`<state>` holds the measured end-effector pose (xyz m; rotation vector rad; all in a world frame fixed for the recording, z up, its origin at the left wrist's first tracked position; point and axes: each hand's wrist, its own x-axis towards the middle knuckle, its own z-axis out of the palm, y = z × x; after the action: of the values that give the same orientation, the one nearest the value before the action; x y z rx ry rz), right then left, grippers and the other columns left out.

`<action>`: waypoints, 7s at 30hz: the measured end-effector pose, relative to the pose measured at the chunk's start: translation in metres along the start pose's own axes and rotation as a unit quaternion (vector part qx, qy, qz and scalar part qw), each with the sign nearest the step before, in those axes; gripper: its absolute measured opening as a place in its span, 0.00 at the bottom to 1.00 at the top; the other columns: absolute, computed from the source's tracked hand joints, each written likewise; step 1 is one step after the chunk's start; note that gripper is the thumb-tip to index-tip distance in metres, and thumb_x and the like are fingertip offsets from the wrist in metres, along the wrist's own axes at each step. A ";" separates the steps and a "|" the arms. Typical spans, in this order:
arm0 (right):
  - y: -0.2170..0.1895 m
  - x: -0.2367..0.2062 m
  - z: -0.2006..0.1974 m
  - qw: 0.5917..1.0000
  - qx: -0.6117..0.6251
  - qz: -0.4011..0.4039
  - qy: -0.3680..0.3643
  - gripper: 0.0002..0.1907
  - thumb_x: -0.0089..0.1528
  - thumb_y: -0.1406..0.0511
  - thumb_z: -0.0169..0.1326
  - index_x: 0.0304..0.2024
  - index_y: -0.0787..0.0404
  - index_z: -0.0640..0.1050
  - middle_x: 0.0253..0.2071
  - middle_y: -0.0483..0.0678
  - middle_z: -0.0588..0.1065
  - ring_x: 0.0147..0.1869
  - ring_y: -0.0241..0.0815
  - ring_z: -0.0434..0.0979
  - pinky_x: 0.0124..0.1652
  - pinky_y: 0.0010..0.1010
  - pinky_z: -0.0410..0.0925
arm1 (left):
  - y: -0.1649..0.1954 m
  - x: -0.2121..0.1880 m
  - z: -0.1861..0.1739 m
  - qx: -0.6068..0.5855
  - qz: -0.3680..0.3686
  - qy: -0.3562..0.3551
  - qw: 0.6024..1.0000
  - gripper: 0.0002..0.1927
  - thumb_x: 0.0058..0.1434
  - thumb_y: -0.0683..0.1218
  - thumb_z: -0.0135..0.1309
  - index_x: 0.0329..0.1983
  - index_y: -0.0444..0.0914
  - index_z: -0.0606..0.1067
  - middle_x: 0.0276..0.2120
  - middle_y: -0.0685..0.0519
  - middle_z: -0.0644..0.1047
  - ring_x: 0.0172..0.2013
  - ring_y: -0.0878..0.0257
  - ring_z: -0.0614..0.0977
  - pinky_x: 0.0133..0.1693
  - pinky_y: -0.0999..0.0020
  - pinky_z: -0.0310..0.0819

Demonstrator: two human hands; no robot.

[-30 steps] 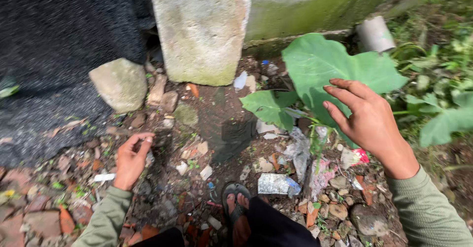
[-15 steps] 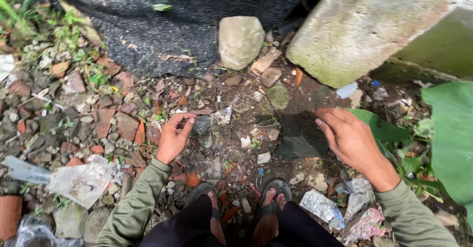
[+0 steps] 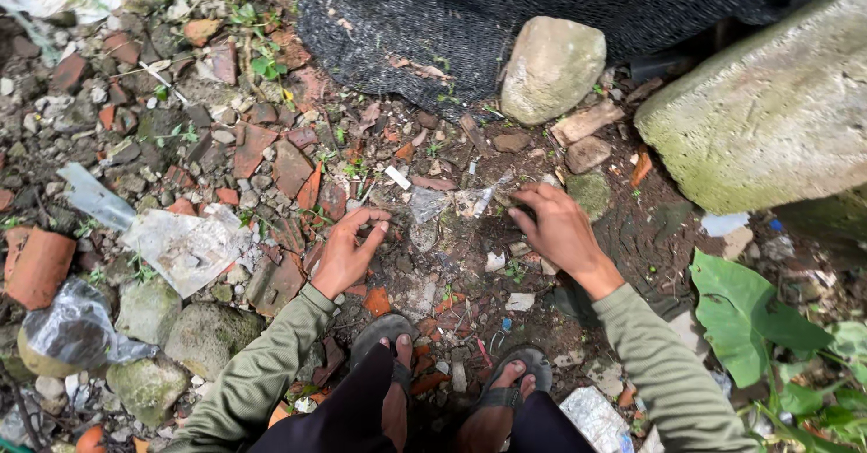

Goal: The person pulls weeds by hand from a narrow, debris-filled area next to a concrete wall and a small water channel. They gather the uprooted plants into a bundle and move along the channel, continuing to remove vegetation from the ground and from under a black ground cover sheet.

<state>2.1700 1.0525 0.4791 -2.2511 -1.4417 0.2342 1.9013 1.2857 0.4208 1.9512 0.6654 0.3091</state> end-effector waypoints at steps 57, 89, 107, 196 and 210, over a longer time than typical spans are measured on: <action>-0.040 0.202 0.104 0.988 0.061 0.135 -0.052 0.07 0.64 0.64 0.63 0.43 0.58 0.86 0.29 0.53 0.82 0.21 0.44 0.76 0.28 0.36 0.70 | -0.033 -0.035 -0.011 -0.148 -0.089 0.076 0.982 0.10 0.68 0.46 0.53 0.47 0.38 0.80 0.36 0.56 0.76 0.32 0.68 0.72 0.37 0.70 0.71; -0.165 0.402 0.131 0.943 -0.077 -0.305 -0.111 0.16 0.59 0.72 0.54 0.51 0.62 0.80 0.44 0.54 0.76 0.50 0.58 0.77 0.49 0.46 0.71 | -0.037 0.066 -0.204 -0.096 -0.081 0.237 0.963 0.11 0.68 0.47 0.52 0.47 0.38 0.79 0.38 0.53 0.78 0.32 0.64 0.78 0.35 0.67 0.73; -0.162 0.475 0.249 0.942 0.172 -0.216 -0.192 0.12 0.65 0.71 0.49 0.49 0.62 0.79 0.42 0.56 0.81 0.42 0.50 0.83 0.42 0.39 0.77 | -0.084 0.139 -0.270 0.001 -0.214 0.205 0.955 0.13 0.68 0.49 0.50 0.45 0.35 0.79 0.41 0.45 0.79 0.42 0.47 0.82 0.46 0.55 0.74; -0.310 0.468 0.206 0.937 0.140 -0.275 -0.165 0.31 0.58 0.69 0.62 0.64 0.62 0.70 0.65 0.56 0.70 0.69 0.57 0.68 0.65 0.47 0.64 | -0.133 0.194 -0.324 -0.455 -0.173 0.083 0.870 0.19 0.67 0.50 0.59 0.55 0.33 0.76 0.46 0.44 0.81 0.46 0.62 0.80 0.50 0.64 0.73; -0.235 0.539 0.164 0.969 -0.146 -0.199 -0.015 0.21 0.64 0.61 0.59 0.56 0.66 0.77 0.57 0.58 0.74 0.55 0.60 0.70 0.47 0.53 0.63 | -0.130 0.192 -0.363 -0.389 -0.200 0.194 0.878 0.12 0.64 0.47 0.61 0.47 0.38 0.83 0.38 0.55 0.85 0.32 0.74 0.78 0.34 0.77 0.71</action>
<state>2.1531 1.6628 0.4957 -2.1134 -2.0151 -0.0779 1.8404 1.7104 0.4590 0.9551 0.9945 0.6081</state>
